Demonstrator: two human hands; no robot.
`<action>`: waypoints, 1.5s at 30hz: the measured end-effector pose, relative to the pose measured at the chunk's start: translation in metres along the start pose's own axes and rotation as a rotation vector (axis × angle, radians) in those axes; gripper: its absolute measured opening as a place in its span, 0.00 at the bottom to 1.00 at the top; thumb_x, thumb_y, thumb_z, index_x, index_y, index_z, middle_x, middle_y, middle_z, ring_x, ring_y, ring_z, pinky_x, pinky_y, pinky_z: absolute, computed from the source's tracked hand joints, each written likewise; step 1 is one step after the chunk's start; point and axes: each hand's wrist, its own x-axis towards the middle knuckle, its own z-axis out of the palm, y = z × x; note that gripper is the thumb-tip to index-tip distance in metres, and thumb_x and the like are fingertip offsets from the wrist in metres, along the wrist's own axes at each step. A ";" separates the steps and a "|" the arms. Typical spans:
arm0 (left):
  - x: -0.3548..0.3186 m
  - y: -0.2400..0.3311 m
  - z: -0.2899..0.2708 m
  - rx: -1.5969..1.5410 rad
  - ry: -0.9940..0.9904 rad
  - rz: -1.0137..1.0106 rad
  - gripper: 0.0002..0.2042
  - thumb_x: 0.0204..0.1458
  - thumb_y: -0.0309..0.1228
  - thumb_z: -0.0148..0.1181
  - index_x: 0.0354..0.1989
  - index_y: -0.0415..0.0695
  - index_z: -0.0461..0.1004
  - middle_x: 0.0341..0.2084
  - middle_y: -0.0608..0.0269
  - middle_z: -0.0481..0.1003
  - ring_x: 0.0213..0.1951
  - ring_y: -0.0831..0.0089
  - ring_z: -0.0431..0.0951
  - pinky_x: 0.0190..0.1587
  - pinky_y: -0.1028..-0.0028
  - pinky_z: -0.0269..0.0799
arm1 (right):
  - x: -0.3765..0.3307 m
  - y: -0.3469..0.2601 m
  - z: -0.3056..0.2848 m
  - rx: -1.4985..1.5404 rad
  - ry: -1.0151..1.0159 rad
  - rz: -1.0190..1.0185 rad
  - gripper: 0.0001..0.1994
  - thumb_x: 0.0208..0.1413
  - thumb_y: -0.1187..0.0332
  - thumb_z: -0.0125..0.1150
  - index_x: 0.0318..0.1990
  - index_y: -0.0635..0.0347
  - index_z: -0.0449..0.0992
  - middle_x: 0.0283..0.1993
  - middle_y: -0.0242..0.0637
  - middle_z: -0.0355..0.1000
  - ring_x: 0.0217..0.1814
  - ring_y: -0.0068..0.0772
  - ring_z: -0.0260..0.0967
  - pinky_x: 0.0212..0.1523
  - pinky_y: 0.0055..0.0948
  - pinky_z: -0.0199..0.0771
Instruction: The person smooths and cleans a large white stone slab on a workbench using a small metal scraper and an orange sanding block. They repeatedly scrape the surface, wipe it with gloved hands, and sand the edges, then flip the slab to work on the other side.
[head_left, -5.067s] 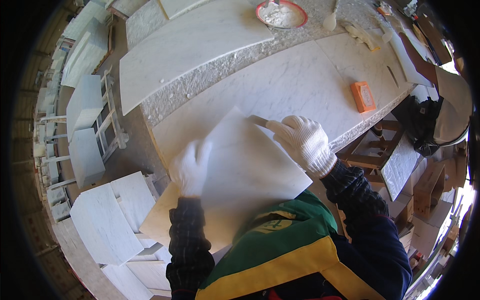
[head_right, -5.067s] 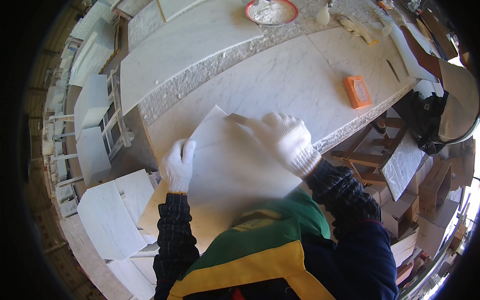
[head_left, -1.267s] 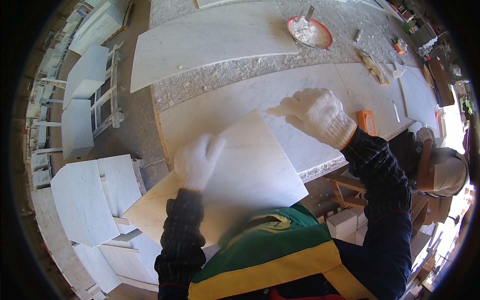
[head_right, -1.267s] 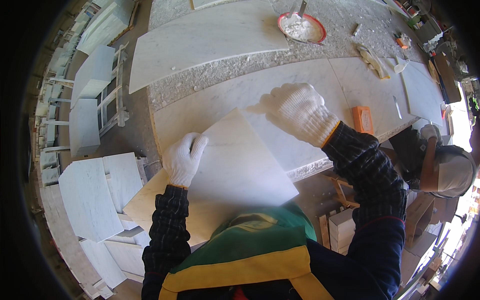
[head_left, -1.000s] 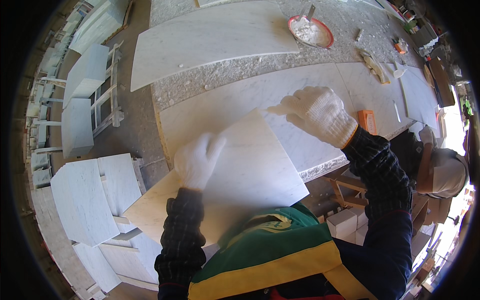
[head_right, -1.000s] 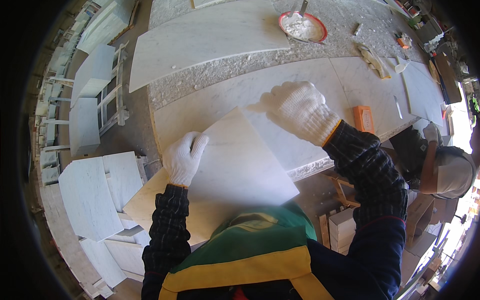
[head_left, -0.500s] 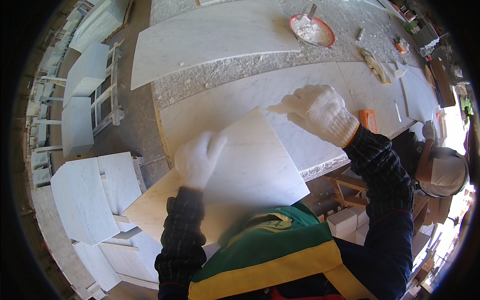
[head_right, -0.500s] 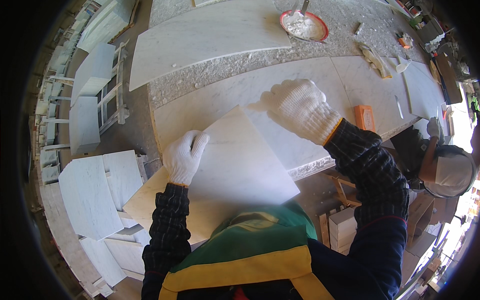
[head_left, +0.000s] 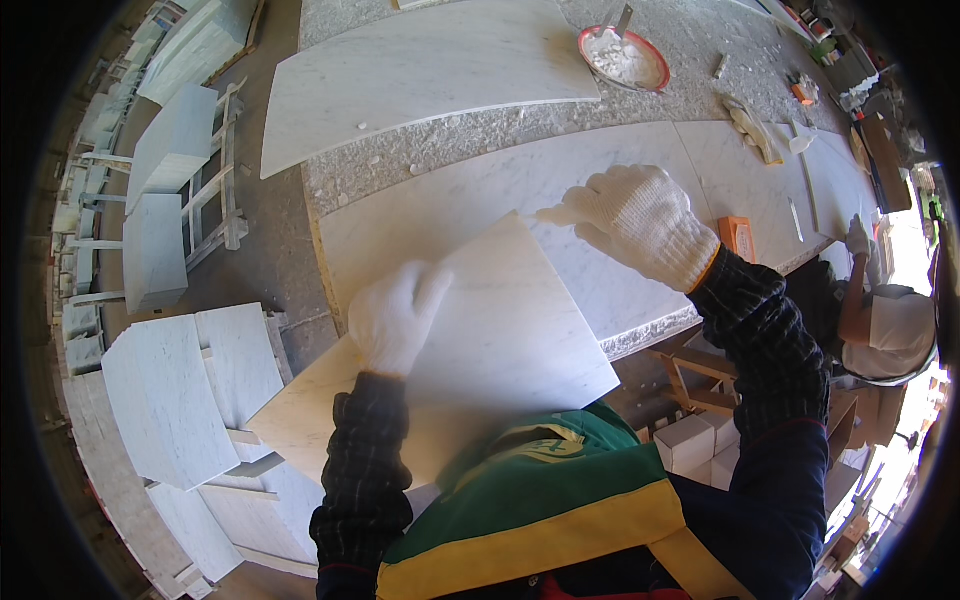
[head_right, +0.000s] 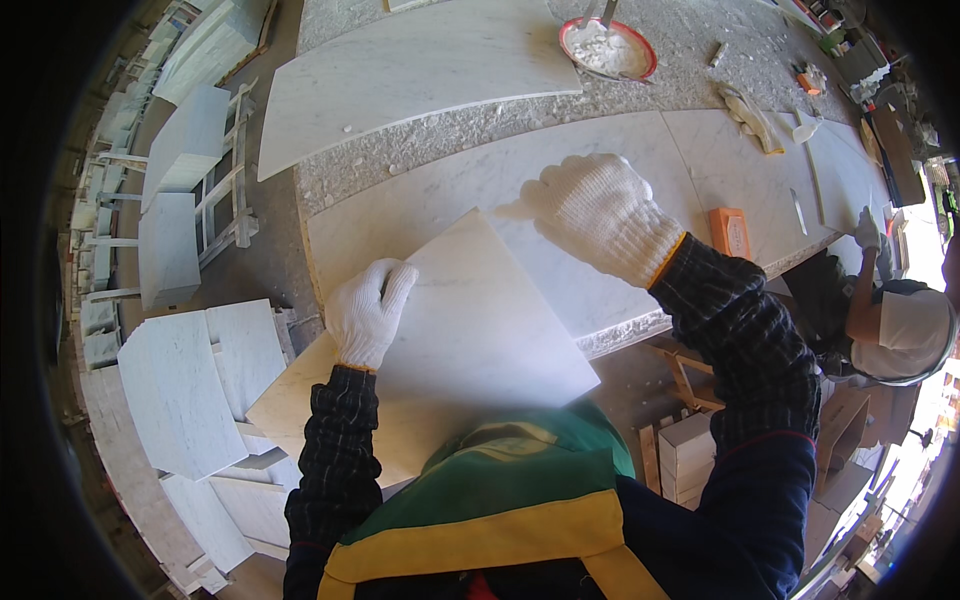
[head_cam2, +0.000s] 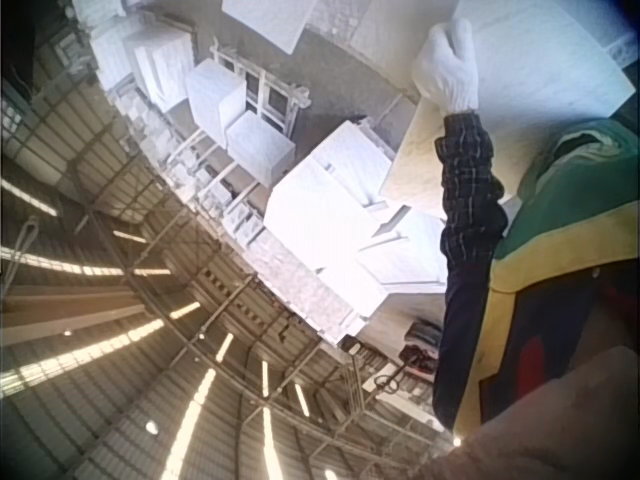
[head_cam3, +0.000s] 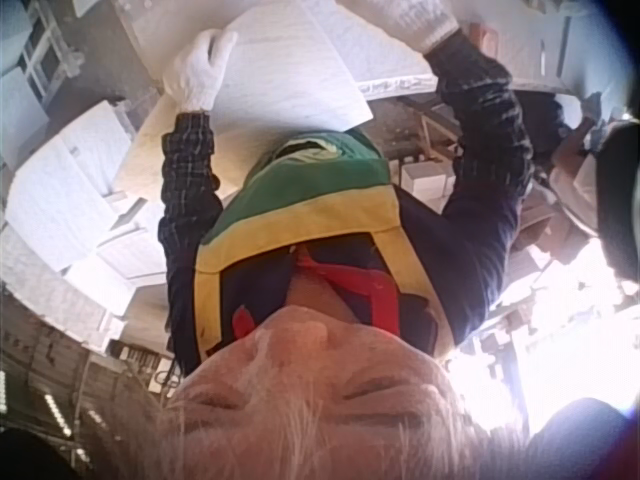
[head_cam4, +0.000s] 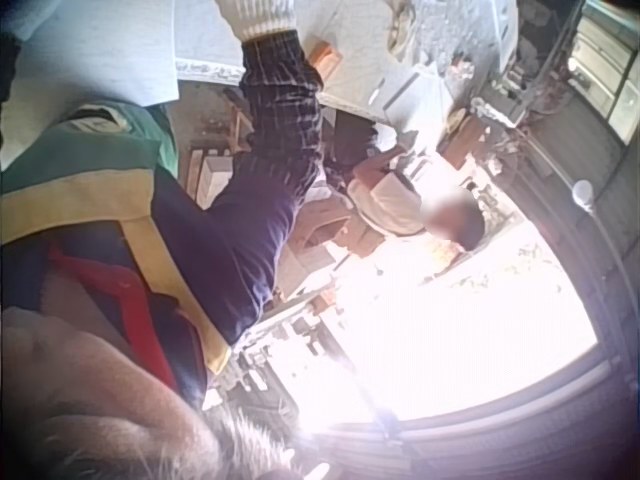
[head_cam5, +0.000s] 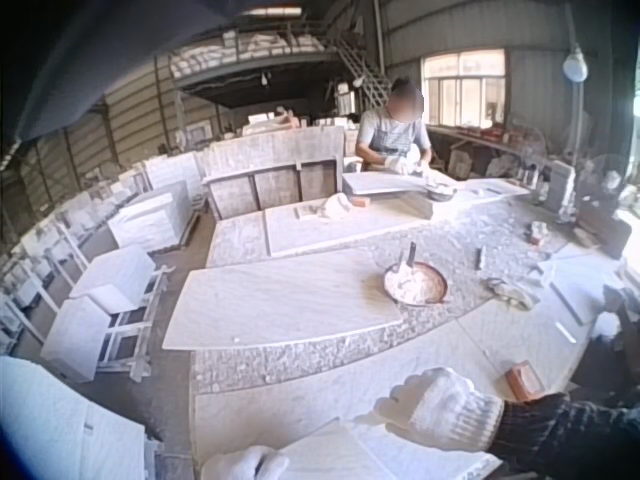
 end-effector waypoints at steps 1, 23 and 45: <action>0.000 0.000 0.000 -0.001 0.000 0.000 0.18 0.61 0.51 0.63 0.32 0.50 0.82 0.22 0.52 0.79 0.27 0.49 0.80 0.32 0.53 0.72 | 0.000 0.000 0.001 -0.001 -0.014 0.004 0.21 0.58 0.66 0.69 0.60 0.36 0.81 0.33 0.30 0.76 0.36 0.34 0.76 0.37 0.36 0.79; 0.001 0.003 -0.003 0.015 -0.027 -0.020 0.18 0.61 0.52 0.62 0.32 0.50 0.82 0.22 0.52 0.79 0.27 0.48 0.80 0.31 0.53 0.72 | 0.003 -0.001 0.001 0.046 -0.021 0.102 0.07 0.55 0.67 0.67 0.41 0.55 0.80 0.33 0.37 0.78 0.38 0.40 0.79 0.38 0.40 0.81; -0.001 -0.001 0.001 0.159 -0.053 -0.061 0.15 0.61 0.46 0.63 0.36 0.45 0.84 0.27 0.53 0.82 0.31 0.52 0.83 0.35 0.58 0.76 | -0.079 0.192 0.146 1.037 0.789 1.154 0.17 0.58 0.59 0.75 0.48 0.60 0.84 0.41 0.25 0.81 0.40 0.17 0.74 0.41 0.21 0.73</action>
